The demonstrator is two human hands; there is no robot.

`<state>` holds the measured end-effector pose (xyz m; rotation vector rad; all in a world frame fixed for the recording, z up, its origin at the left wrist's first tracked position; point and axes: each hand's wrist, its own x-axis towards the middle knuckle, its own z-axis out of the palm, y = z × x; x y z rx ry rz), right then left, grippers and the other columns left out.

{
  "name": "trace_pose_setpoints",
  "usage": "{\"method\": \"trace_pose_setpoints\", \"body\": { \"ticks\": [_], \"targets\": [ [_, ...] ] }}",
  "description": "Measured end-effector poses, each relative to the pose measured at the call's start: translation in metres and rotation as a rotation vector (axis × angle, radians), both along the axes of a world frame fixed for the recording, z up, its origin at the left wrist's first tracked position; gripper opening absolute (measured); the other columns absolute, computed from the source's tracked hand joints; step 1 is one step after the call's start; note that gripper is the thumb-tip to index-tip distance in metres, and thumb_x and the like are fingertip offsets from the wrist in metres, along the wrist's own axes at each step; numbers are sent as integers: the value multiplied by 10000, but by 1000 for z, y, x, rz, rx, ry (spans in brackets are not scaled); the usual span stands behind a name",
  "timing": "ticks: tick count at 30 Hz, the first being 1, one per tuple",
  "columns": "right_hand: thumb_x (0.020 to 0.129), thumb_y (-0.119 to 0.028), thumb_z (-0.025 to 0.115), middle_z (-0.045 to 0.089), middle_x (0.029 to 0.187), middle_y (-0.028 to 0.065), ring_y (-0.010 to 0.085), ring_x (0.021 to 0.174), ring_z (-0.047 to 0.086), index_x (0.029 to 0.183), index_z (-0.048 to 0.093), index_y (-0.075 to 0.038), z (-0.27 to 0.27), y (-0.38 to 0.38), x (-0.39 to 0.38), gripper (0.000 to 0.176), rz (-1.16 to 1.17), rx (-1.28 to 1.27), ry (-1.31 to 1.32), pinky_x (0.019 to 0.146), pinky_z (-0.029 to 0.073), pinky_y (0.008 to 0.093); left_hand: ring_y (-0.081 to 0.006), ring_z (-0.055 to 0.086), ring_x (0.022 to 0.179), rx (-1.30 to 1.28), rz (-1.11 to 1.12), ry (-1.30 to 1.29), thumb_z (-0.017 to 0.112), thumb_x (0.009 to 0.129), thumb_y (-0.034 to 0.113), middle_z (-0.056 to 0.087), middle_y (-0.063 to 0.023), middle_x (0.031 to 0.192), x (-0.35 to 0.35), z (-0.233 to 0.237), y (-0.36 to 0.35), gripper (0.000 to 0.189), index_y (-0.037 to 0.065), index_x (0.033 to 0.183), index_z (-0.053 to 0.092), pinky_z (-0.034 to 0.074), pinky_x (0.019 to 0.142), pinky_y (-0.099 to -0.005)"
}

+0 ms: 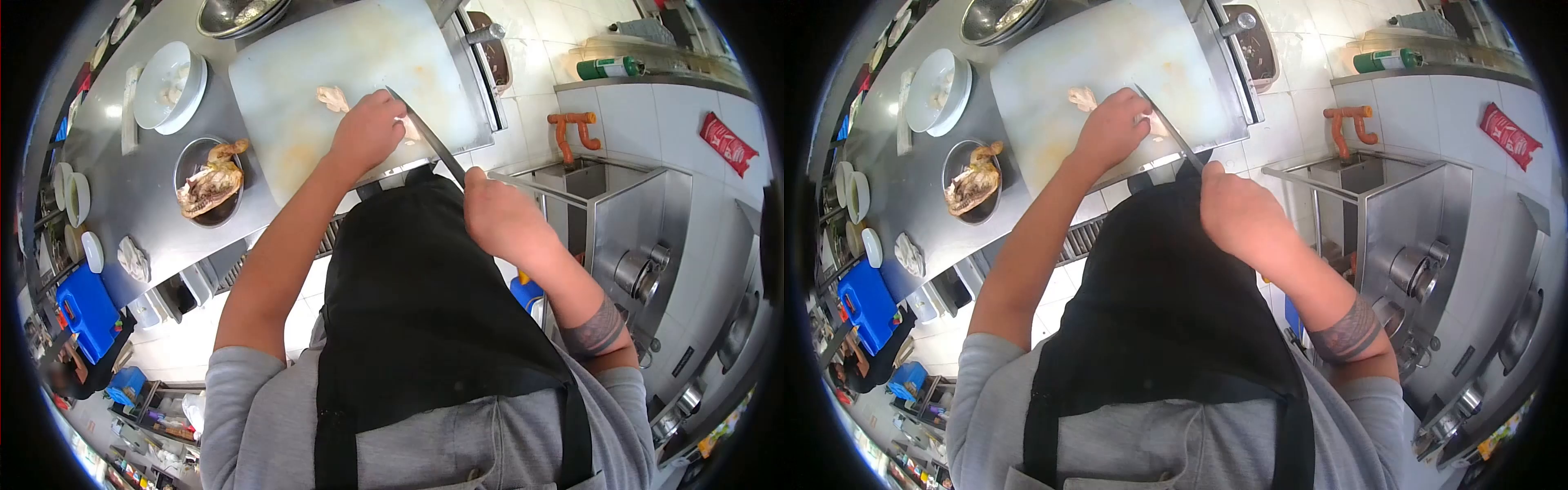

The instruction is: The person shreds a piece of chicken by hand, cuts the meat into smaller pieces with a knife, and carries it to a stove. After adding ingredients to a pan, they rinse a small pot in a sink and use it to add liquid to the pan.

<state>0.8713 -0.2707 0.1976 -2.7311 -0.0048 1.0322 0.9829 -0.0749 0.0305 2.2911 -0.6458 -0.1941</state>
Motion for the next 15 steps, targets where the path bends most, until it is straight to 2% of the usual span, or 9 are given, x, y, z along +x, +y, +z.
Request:
{"method": "trace_pose_setpoints", "body": {
  "ticks": [2, 5, 7, 8, 11, 13, 15],
  "targets": [
    [964, -83, 490, 709, 851, 302, 485, 853, 723, 1061, 515, 41, -23, 1, -9, 159, -35, 21, 19, 762, 575, 574, -324, 646, 1059, -6, -23, -13, 666, 896, 150, 653, -119, 1082, 3, -2, 2, 161, 63, 1023, 713, 531, 917, -441],
    [957, -70, 497, 709, 851, 304, 482, 846, 725, 1066, 498, 41, -88, -2, -22, 156, -115, 43, -18, 753, 571, 586, -322, 659, 1021, -22, -47, 10, 663, 898, 165, 666, -120, 1073, 7, -3, 3, 178, 53, 1026, 715, 536, 900, -436],
    [969, -74, 508, 686, 799, 312, 524, 799, 692, 1031, 478, 41, -111, -1, -6, 134, -114, 131, -211, 725, 543, 611, -318, 665, 993, -18, -41, 14, 672, 899, 164, 670, -120, 1067, 10, -1, 2, 183, 44, 1030, 713, 539, 884, -431],
    [969, -74, 508, 686, 799, 312, 524, 799, 692, 1031, 478, 41, -112, -1, 0, 134, -122, 131, -203, 725, 543, 611, -314, 671, 964, -13, -34, 14, 680, 899, 163, 674, -119, 1061, 6, 0, 3, 189, 35, 1034, 712, 542, 869, -427],
    [959, -69, 509, 692, 824, 320, 520, 829, 700, 1028, 493, 46, -54, 8, 37, 135, -61, 158, -211, 746, 548, 602, -301, 673, 924, -39, 1, 72, 687, 902, 145, 673, -118, 1043, 5, 6, 6, 182, 21, 1035, 707, 547, 840, -417],
    [953, -66, 499, 720, 883, 300, 484, 870, 728, 1037, 545, 59, -21, 14, 37, 157, -15, 70, -75, 797, 580, 551, -296, 673, 916, -50, -14, 58, 689, 902, 136, 673, -116, 1039, 5, 6, 8, 177, 18, 1033, 706, 548, 835, -410],
    [957, -64, 491, 722, 889, 300, 483, 871, 730, 1038, 537, 59, -15, 14, 21, 155, -17, 71, -73, 794, 581, 553, -291, 673, 909, -64, -25, 48, 692, 902, 127, 672, -115, 1036, 5, 4, 10, 172, 14, 1030, 706, 548, 830, -404]
  ]
}}
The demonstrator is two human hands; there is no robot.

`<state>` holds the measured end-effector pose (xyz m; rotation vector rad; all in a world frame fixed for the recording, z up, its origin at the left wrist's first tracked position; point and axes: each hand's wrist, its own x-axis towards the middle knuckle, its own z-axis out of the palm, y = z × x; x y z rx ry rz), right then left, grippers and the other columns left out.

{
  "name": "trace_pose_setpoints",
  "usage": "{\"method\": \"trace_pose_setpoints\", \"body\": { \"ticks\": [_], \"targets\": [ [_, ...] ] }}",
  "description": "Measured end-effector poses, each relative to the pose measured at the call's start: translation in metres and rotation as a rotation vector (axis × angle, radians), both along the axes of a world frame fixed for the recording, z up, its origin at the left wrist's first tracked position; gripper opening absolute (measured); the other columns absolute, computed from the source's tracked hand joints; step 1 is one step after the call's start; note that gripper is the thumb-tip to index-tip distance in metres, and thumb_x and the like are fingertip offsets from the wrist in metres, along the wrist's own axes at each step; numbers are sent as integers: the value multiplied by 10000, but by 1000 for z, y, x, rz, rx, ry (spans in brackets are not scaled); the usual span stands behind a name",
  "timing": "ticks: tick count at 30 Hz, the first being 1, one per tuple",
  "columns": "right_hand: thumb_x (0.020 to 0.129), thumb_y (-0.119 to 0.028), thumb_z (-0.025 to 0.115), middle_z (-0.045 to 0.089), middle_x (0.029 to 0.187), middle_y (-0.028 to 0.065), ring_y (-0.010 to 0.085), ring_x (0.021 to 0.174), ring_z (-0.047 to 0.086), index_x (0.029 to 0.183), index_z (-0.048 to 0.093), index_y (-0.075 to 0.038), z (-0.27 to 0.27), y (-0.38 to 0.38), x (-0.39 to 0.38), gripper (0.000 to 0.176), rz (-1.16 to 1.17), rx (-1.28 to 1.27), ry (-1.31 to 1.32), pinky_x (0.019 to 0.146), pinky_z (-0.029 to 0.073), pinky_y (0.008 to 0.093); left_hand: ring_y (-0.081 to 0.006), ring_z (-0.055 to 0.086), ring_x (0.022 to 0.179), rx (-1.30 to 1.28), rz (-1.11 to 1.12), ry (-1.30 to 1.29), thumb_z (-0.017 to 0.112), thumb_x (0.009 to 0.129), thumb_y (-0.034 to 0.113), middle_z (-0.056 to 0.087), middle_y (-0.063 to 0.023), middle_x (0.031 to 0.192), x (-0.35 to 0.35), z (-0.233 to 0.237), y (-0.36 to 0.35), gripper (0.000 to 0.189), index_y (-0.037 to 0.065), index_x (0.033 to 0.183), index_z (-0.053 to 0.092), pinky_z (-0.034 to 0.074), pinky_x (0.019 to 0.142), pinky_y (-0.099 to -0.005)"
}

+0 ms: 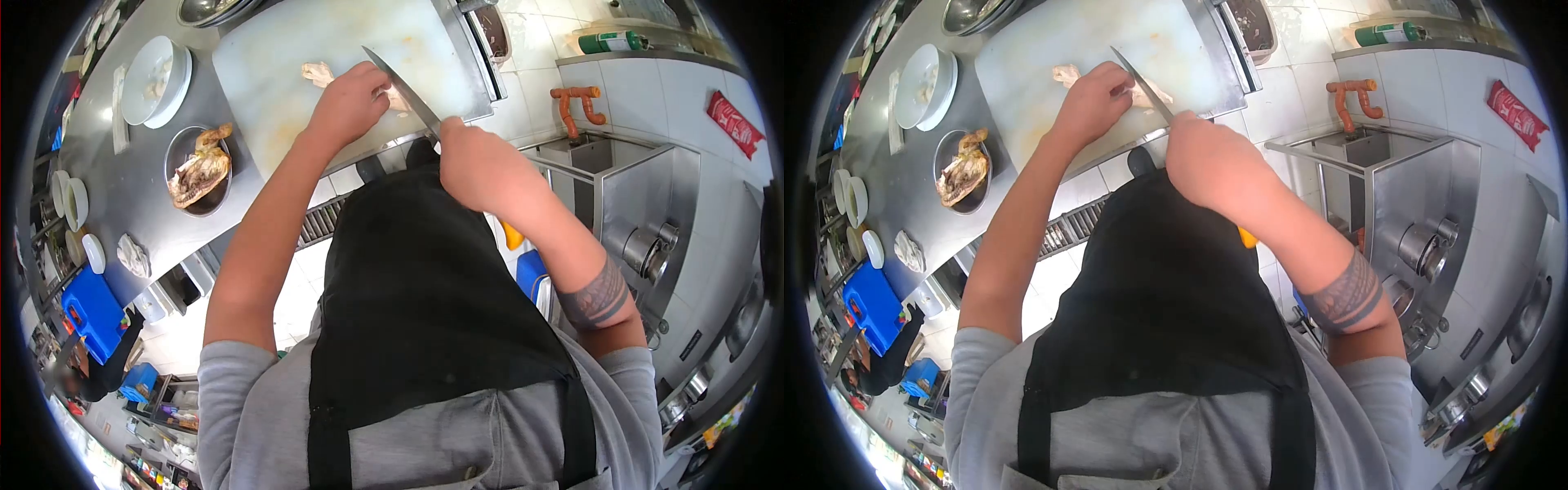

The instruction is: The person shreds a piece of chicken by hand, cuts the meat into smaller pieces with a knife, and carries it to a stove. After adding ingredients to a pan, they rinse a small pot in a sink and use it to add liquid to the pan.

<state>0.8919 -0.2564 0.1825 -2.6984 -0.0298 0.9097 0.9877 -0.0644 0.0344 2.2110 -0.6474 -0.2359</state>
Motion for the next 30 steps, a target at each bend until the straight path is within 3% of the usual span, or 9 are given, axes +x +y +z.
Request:
{"method": "trace_pose_setpoints", "body": {
  "ticks": [5, 7, 9, 11, 16, 19, 23, 27, 30],
  "targets": [
    [963, -60, 481, 726, 896, 300, 482, 875, 735, 1047, 515, 55, -36, 6, -28, 147, -65, -36, 99, 782, 585, 563, -300, 686, 897, 24, -35, -28, 683, 904, 115, 681, -120, 1027, 4, -8, 1, 167, 10, 1031, 709, 554, 828, -400],
    [964, -63, 485, 727, 887, 296, 482, 875, 735, 1053, 505, 43, -85, 3, -37, 140, -106, 13, -8, 772, 587, 569, -301, 688, 899, -4, -24, -12, 682, 904, 113, 684, -120, 1027, 5, -9, 1, 167, 12, 1034, 711, 555, 832, -400],
    [951, -54, 486, 707, 857, 321, 502, 835, 719, 1056, 497, 57, -98, 4, -17, 153, -108, 59, -93, 752, 574, 582, -302, 691, 901, -26, -20, 0, 680, 904, 111, 686, -120, 1027, 5, -8, 1, 167, 15, 1036, 712, 557, 836, -399],
    [938, -45, 487, 687, 826, 346, 522, 795, 703, 1058, 488, 72, -84, 7, -7, 167, -111, 111, -188, 732, 562, 595, -309, 691, 907, -11, -53, -14, 682, 907, 115, 688, -117, 1030, 6, -3, 3, 162, 21, 1036, 710, 558, 841, -397],
    [930, -20, 471, 696, 835, 338, 541, 821, 694, 1072, 491, 79, -11, 11, 2, 174, -41, 72, -54, 754, 557, 602, -328, 682, 916, 13, -25, 19, 675, 913, 116, 690, -120, 1043, 3, -3, 7, 154, 18, 1030, 700, 557, 838, -397],
    [942, -42, 506, 712, 895, 328, 494, 887, 727, 1100, 517, 80, -46, 18, -24, 200, -125, 71, 15, 793, 586, 566, -338, 677, 915, -27, -23, -30, 670, 917, 118, 687, -123, 1040, 2, -8, 6, 143, 14, 1013, 688, 557, 834, -402],
    [932, -32, 503, 704, 889, 340, 512, 874, 715, 1050, 499, 66, -98, 19, -20, 153, -179, 129, -66, 788, 573, 586, -344, 677, 925, -4, -56, -58, 668, 914, 119, 686, -126, 1030, 5, -11, 7, 140, 13, 1005, 680, 554, 844, -414],
    [927, -26, 503, 704, 890, 336, 516, 863, 712, 1012, 493, 51, -60, -1, 3, 115, -80, 100, -130, 777, 564, 592, -332, 662, 1037, 132, -72, 39, 649, 905, 87, 688, -116, 1116, 13, 5, 5, 162, 26, 1049, 691, 547, 904, -419],
    [954, -64, 511, 694, 863, 335, 524, 848, 698, 1001, 495, 49, -32, -19, -9, 123, -120, 82, -200, 773, 551, 596, -308, 618, 1164, 120, -146, -152, 619, 877, 32, 671, -91, 1221, 15, 5, 3, 288, 59, 1152, 701, 526, 976, -430]
  ]
}}
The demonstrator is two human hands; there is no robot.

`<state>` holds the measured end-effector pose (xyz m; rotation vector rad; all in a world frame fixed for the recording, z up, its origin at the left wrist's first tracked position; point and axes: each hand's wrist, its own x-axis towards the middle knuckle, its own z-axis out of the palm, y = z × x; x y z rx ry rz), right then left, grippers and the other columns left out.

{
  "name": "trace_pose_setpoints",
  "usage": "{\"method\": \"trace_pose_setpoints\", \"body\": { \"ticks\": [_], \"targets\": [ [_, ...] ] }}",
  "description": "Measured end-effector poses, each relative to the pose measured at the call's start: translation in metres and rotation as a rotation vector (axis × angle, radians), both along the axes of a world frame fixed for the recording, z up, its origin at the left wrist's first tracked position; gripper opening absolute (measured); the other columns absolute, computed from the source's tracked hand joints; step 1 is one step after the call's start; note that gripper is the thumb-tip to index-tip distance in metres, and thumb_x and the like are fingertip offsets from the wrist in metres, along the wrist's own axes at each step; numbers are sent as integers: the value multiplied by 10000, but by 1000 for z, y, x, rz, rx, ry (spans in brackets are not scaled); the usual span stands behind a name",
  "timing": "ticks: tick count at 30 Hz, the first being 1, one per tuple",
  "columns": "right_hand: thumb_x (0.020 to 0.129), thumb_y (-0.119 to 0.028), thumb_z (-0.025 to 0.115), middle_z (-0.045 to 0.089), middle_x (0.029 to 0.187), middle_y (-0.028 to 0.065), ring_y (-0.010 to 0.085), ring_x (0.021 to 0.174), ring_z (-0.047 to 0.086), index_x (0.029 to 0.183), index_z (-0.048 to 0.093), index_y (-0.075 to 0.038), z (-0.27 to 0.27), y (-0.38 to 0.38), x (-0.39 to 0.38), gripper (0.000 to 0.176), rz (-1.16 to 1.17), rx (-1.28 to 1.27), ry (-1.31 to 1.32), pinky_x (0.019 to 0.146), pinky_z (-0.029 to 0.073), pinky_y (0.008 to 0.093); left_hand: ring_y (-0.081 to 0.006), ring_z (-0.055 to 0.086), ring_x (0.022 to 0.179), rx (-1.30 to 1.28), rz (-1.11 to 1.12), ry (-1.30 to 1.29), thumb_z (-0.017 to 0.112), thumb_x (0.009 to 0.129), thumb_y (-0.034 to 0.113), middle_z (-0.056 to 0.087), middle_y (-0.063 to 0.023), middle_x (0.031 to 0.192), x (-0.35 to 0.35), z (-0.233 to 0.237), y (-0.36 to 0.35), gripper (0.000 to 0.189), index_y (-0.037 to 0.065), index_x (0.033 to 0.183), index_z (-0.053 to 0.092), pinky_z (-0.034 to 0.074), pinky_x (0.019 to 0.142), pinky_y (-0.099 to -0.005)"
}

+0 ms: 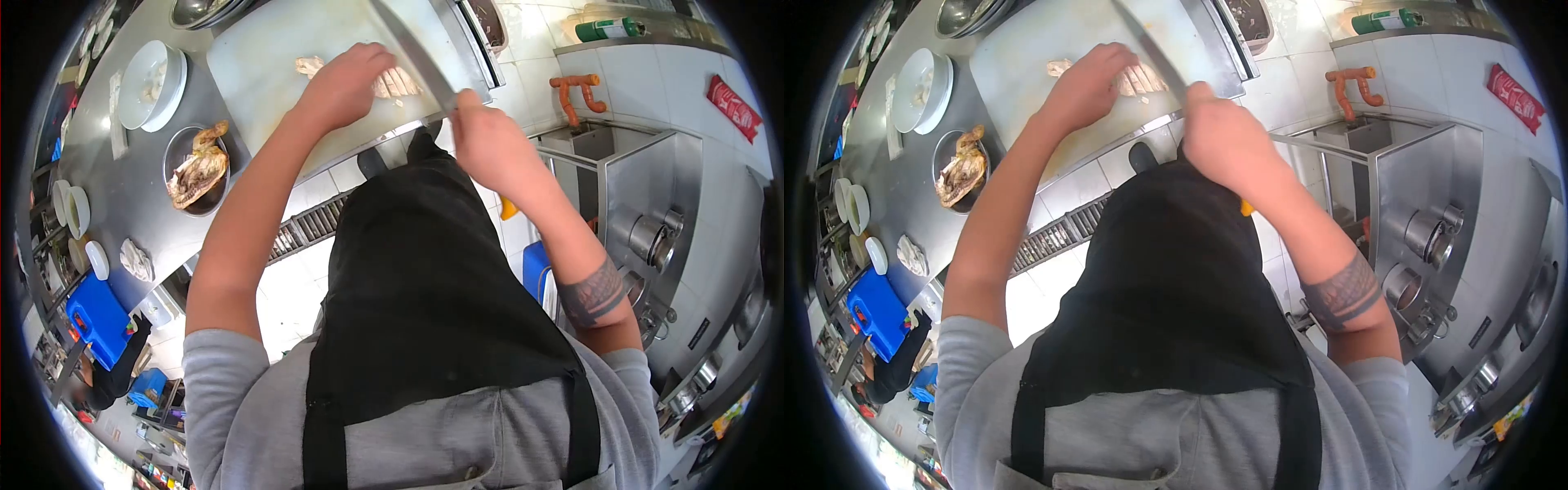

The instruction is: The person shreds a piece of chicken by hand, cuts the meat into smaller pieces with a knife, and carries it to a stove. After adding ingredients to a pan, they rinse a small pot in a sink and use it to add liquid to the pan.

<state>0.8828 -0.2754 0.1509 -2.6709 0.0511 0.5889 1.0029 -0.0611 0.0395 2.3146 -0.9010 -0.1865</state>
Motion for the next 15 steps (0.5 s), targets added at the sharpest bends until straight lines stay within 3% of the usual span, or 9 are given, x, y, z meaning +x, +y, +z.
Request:
{"method": "trace_pose_setpoints", "body": {
  "ticks": [2, 6, 9, 11, 15],
  "targets": [
    [991, -113, 515, 679, 833, 342, 532, 830, 679, 997, 497, 46, 5, -13, -6, 160, -75, 16, -48, 772, 536, 602, -304, 577, 1239, -70, -300, -287, 595, 851, -12, 643, -71, 1292, 13, -4, -11, 408, 75, 1240, 681, 509, 1017, -444],
    [1022, -153, 517, 664, 789, 339, 535, 793, 666, 994, 495, 37, -1, -23, -17, 193, -202, 48, -21, 748, 523, 613, -311, 584, 1223, 95, -434, -128, 624, 825, 13, 638, -81, 1287, 24, -6, -18, 475, 66, 1296, 661, 506, 1017, -454],
    [1026, -162, 524, 668, 780, 327, 530, 784, 669, 1000, 494, 30, -10, -29, -24, 196, -147, 46, -88, 743, 530, 605, -334, 586, 1199, 195, -255, -13, 696, 827, 105, 625, -129, 1281, -2, 1, -23, 474, 36, 1293, 650, 507, 1009, -457],
    [1022, -157, 524, 672, 781, 321, 525, 781, 673, 1005, 496, 25, -6, -24, -25, 185, -141, 33, -71, 744, 534, 601, -356, 586, 1172, 213, 201, 68, 757, 821, 209, 618, -172, 1257, -35, -3, -33, 504, 25, 1279, 652, 505, 1011, -455],
    [996, -122, 532, 688, 779, 298, 498, 780, 694, 1030, 508, 25, 5, -12, -25, 153, -53, -41, 28, 745, 552, 582, -377, 586, 1173, 83, 409, 73, 777, 828, 263, 613, -189, 1231, -55, -7, -40, 495, 15, 1236, 651, 502, 1016, -452]
  ]
}}
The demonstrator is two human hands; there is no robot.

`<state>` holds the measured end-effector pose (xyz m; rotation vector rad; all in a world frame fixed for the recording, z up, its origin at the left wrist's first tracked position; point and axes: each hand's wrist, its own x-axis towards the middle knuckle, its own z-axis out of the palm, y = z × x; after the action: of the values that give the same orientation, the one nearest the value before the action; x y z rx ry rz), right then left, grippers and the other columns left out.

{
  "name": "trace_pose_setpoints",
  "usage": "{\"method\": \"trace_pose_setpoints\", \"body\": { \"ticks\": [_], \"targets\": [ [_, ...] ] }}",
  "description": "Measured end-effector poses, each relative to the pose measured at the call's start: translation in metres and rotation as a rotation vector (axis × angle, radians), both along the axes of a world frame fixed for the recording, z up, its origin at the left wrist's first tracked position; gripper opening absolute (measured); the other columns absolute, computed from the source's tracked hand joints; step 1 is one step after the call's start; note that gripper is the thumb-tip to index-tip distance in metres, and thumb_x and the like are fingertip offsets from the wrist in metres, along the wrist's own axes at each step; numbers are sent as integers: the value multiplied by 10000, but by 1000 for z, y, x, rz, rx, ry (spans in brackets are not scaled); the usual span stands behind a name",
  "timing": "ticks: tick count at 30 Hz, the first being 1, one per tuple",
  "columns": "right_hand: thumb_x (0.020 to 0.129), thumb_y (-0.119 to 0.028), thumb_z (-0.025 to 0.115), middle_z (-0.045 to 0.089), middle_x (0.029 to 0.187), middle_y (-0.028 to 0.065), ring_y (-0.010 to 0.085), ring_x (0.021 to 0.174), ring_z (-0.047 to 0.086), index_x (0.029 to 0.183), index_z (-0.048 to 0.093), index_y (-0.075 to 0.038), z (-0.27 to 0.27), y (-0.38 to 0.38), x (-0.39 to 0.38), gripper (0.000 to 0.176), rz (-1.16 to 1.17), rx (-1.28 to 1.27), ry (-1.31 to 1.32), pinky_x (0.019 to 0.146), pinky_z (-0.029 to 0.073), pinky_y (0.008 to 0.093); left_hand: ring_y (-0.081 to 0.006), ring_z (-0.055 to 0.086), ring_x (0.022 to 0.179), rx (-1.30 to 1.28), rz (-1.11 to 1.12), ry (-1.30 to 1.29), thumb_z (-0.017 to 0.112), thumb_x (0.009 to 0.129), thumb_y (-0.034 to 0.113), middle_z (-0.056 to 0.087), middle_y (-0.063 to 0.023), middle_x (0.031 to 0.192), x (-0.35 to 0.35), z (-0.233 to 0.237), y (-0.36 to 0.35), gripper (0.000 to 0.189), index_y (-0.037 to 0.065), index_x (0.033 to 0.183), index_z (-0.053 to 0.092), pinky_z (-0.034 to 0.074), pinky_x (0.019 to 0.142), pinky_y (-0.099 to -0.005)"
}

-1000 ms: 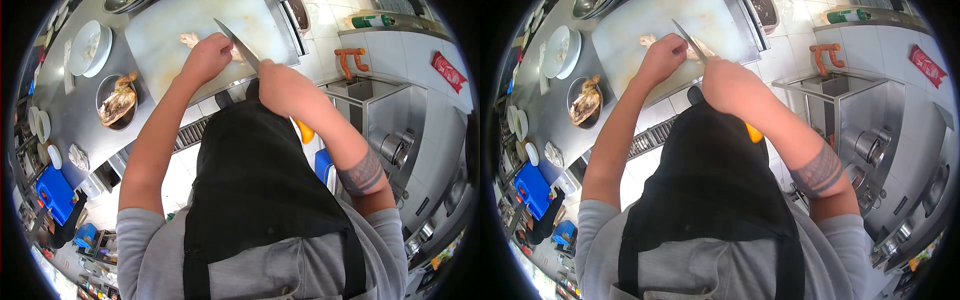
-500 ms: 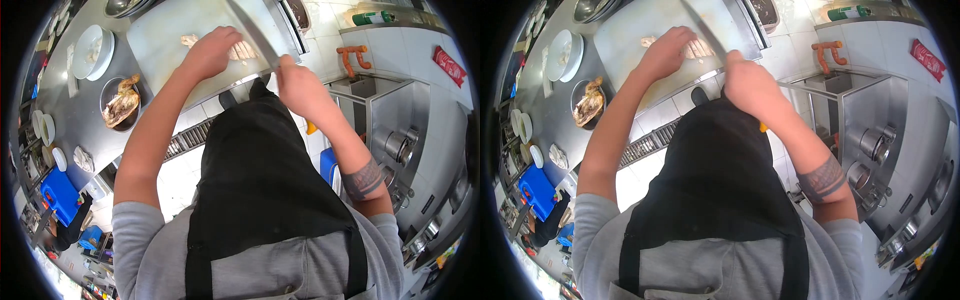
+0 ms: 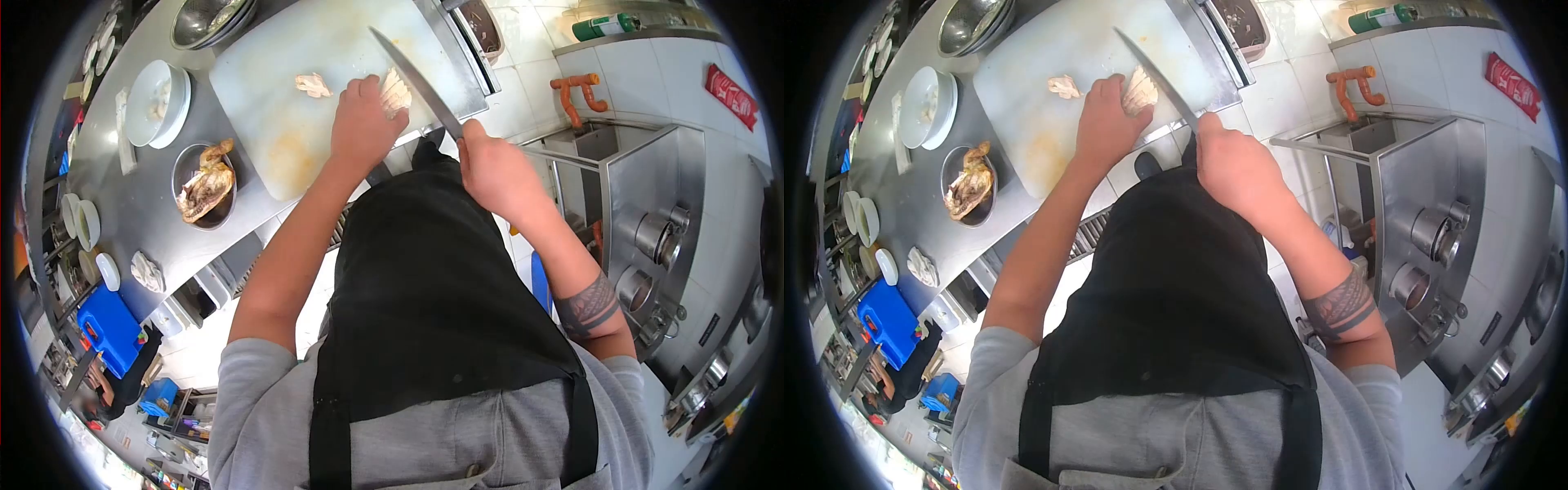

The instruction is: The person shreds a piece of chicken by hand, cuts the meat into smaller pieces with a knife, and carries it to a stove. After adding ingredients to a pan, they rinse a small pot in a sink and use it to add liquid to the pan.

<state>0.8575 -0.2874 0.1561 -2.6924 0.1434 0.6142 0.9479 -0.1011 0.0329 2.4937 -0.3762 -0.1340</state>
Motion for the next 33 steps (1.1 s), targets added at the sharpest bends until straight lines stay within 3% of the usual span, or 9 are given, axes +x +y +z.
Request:
{"method": "trace_pose_setpoints", "body": {
  "ticks": [2, 9, 16, 19, 21, 25, 27, 30, 33],
  "targets": [
    [984, -104, 529, 696, 791, 291, 486, 791, 705, 1038, 515, 29, 5, 2, 0, 145, 44, -28, 33, 748, 558, 575, -371, 586, 1184, -245, -62, -113, 761, 836, 256, 613, -167, 1218, 5, -1, 7, 450, 15, 1197, 645, 498, 1020, -447],
    [957, -61, 501, 715, 872, 305, 474, 848, 728, 1052, 529, 35, 31, 8, 13, 138, 171, -100, 218, 771, 574, 559, -345, 587, 1188, -214, -245, 20, 737, 834, 220, 628, -131, 1217, 25, -10, 17, 407, 17, 1173, 642, 497, 1018, -440],
    [956, -52, 492, 713, 859, 303, 470, 844, 731, 1029, 516, 68, -72, 11, 14, 143, 67, 20, 62, 760, 575, 570, -342, 604, 1146, -243, -259, -35, 737, 827, 213, 644, -134, 1185, 30, -17, 16, 385, 13, 1146, 654, 508, 997, -437],
    [952, -46, 496, 713, 853, 298, 470, 832, 729, 1029, 515, 72, -28, 15, 52, 142, 146, 32, -16, 745, 576, 565, -337, 621, 1108, -210, -239, 39, 745, 834, 216, 647, -132, 1176, 30, -2, 19, 383, 13, 1145, 654, 517, 971, -427],
    [941, -36, 511, 716, 865, 302, 470, 837, 728, 1029, 519, 73, 31, 27, 67, 141, 63, 39, 393, 745, 578, 554, -331, 629, 1089, -189, -203, 131, 748, 838, 215, 648, -129, 1174, 28, 5, 21, 379, 16, 1146, 654, 520, 957, -420],
    [925, -7, 488, 684, 814, 336, 508, 813, 705, 1081, 492, 95, 37, 32, 39, 186, 7, 103, 477, 739, 558, 582, -338, 611, 1135, -221, -233, 106, 727, 840, 206, 647, -122, 1147, 27, -4, 27, 303, 29, 1080, 670, 515, 979, -437],
    [929, -14, 522, 712, 893, 325, 493, 884, 724, 1059, 499, 69, -16, 28, 7, 156, 84, -1, 220, 779, 575, 568, -346, 619, 1110, -243, -266, 73, 729, 837, 206, 651, -120, 1132, 31, -12, 28, 297, 31, 1071, 675, 519, 964, -440],
    [933, -8, 498, 708, 906, 334, 502, 896, 721, 1076, 484, 63, -68, 28, 9, 160, 69, 59, 157, 804, 569, 583, -297, 660, 1037, -269, -260, 85, 756, 853, 196, 671, -112, 1116, 28, -14, 31, 305, 19, 1089, 678, 537, 913, -395],
    [929, -12, 502, 714, 929, 332, 497, 910, 724, 1078, 507, 62, -58, 31, 35, 167, 60, 80, 18, 811, 576, 567, -293, 663, 1035, -242, -276, 102, 752, 860, 195, 669, -112, 1119, 31, -4, 30, 304, 19, 1095, 675, 542, 904, -380]
  ]
}}
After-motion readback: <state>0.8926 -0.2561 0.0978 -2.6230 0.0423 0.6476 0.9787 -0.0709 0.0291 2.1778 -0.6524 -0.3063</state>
